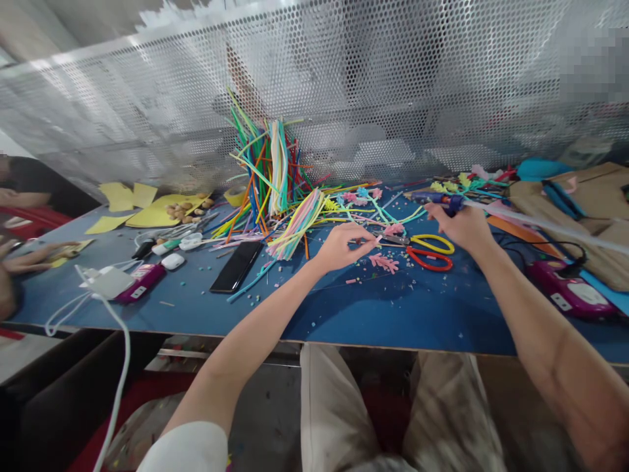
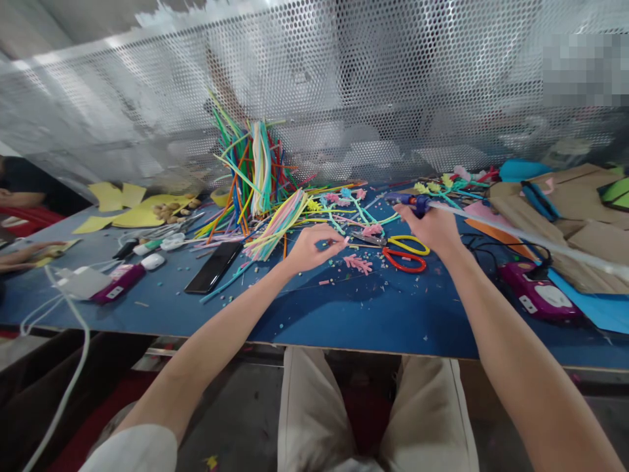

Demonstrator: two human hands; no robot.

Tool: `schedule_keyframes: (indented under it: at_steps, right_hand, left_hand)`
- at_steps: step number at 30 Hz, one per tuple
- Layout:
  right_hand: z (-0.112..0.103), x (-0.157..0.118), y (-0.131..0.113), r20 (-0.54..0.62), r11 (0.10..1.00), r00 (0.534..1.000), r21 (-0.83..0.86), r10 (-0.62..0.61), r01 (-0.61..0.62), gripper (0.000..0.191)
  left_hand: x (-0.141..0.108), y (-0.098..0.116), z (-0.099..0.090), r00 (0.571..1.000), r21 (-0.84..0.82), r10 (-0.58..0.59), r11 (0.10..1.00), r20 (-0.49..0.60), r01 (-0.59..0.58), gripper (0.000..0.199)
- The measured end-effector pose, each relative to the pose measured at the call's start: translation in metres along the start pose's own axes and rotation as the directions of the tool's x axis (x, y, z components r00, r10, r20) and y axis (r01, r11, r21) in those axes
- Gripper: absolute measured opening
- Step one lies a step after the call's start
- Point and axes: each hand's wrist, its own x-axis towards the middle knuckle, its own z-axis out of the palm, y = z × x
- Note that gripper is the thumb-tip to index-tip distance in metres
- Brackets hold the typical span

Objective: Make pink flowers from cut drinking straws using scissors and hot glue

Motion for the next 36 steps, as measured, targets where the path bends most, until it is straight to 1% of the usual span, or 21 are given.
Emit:
schedule_keyframes:
  at_steps: [1,2,4,6,8,9,10,11,13,16,17,18,20,21,23,25,27,29,31,33,36]
  right_hand:
    - [-0.003,0.003,0.009,-0.057,0.989,0.998,-0.143,0.018,-0.026,0.042]
    - [-0.007,0.005,0.019,-0.078,0.966,0.997,-0.257,0.023,-0.042,0.043]
    - [-0.013,0.008,0.041,-0.005,0.927,0.999,-0.373,0.048,-0.047,0.053]
    - [-0.019,0.009,0.064,0.083,0.897,0.975,-0.414,0.206,-0.154,0.061]
    - [-0.023,0.009,0.080,0.077,0.871,0.954,-0.434,0.291,-0.231,0.055]
    - [-0.024,0.010,0.085,0.050,0.875,0.956,-0.419,0.290,-0.244,0.051]
    - [-0.024,0.011,0.086,0.013,0.895,0.968,-0.383,0.252,-0.228,0.046]
    - [-0.023,0.012,0.084,-0.020,0.924,0.981,-0.335,0.191,-0.187,0.042]
    - [-0.017,0.014,0.069,-0.064,0.975,0.998,-0.219,0.030,-0.043,0.035]
    - [0.000,0.009,0.024,0.012,0.989,0.993,-0.089,-0.114,0.114,0.031]
    - [0.008,0.003,0.007,0.051,0.987,0.986,0.043,-0.160,0.158,0.031]
    - [0.015,-0.003,-0.011,0.068,0.970,0.978,0.161,-0.195,0.182,0.031]
    - [0.031,-0.018,-0.042,0.086,0.922,0.968,0.334,-0.234,0.193,0.027]
    - [0.038,-0.026,-0.055,0.085,0.895,0.968,0.408,-0.234,0.181,0.026]
    - [0.050,-0.038,-0.073,0.039,0.835,0.974,0.524,-0.221,0.169,0.023]
    - [0.057,-0.046,-0.082,0.000,0.791,0.984,0.595,-0.177,0.142,0.022]
    - [0.062,-0.049,-0.086,-0.026,0.771,0.992,0.626,-0.124,0.113,0.021]
    - [0.064,-0.050,-0.086,-0.045,0.777,0.995,0.622,-0.084,0.094,0.021]
    - [0.066,-0.049,-0.084,-0.056,0.798,0.997,0.597,-0.061,0.083,0.022]
    - [0.066,-0.047,-0.082,-0.064,0.811,0.997,0.581,-0.043,0.072,0.024]
    - [0.062,-0.042,-0.076,-0.083,0.799,0.996,0.597,-0.021,0.066,0.026]
  left_hand:
    - [0.000,0.000,0.000,1.000,-0.012,-0.004,1.000,-0.003,0.004,0.024]
    - [0.000,0.001,0.001,1.000,-0.024,-0.008,1.000,-0.007,0.007,0.024]
    - [0.000,0.001,0.001,1.000,-0.048,-0.019,0.999,-0.022,0.018,0.024]
    - [-0.001,0.001,0.002,0.998,-0.059,-0.043,0.997,-0.046,0.040,0.025]
    - [-0.001,0.000,0.004,0.995,-0.062,-0.074,0.996,-0.071,0.070,0.025]
    - [-0.001,0.000,0.005,0.992,-0.065,-0.090,0.994,-0.084,0.084,0.026]
    - [-0.001,-0.001,0.006,0.990,-0.071,-0.104,0.993,-0.097,0.097,0.026]
    - [-0.001,-0.001,0.007,0.987,-0.081,-0.118,0.991,-0.110,0.110,0.027]
    - [0.000,0.000,0.010,0.980,-0.110,-0.149,0.985,-0.134,0.135,0.028]
    - [0.000,0.002,0.015,0.968,-0.165,-0.198,0.971,-0.157,0.172,0.028]
    - [-0.001,0.002,0.017,0.965,-0.186,-0.211,0.966,-0.157,0.181,0.027]
    - [-0.001,0.003,0.018,0.963,-0.208,-0.219,0.961,-0.155,0.185,0.027]
    - [-0.001,0.005,0.021,0.964,-0.248,-0.225,0.951,-0.144,0.185,0.027]
    - [-0.002,0.006,0.022,0.965,-0.263,-0.224,0.948,-0.138,0.182,0.027]
    - [-0.003,0.007,0.023,0.968,-0.279,-0.215,0.945,-0.132,0.172,0.027]
    - [-0.003,0.007,0.024,0.969,-0.279,-0.205,0.947,-0.136,0.161,0.027]
    - [-0.004,0.007,0.025,0.969,-0.270,-0.200,0.950,-0.147,0.155,0.028]
    - [-0.004,0.006,0.026,0.970,-0.254,-0.200,0.954,-0.136,0.161,0.028]
    - [-0.003,0.004,0.025,0.976,-0.223,-0.193,0.960,-0.099,0.167,0.030]
    - [-0.002,0.001,0.021,0.984,-0.154,-0.172,0.975,-0.055,0.162,0.031]
    - [-0.002,-0.007,0.009,0.994,0.041,-0.105,0.994,0.024,0.104,0.029]
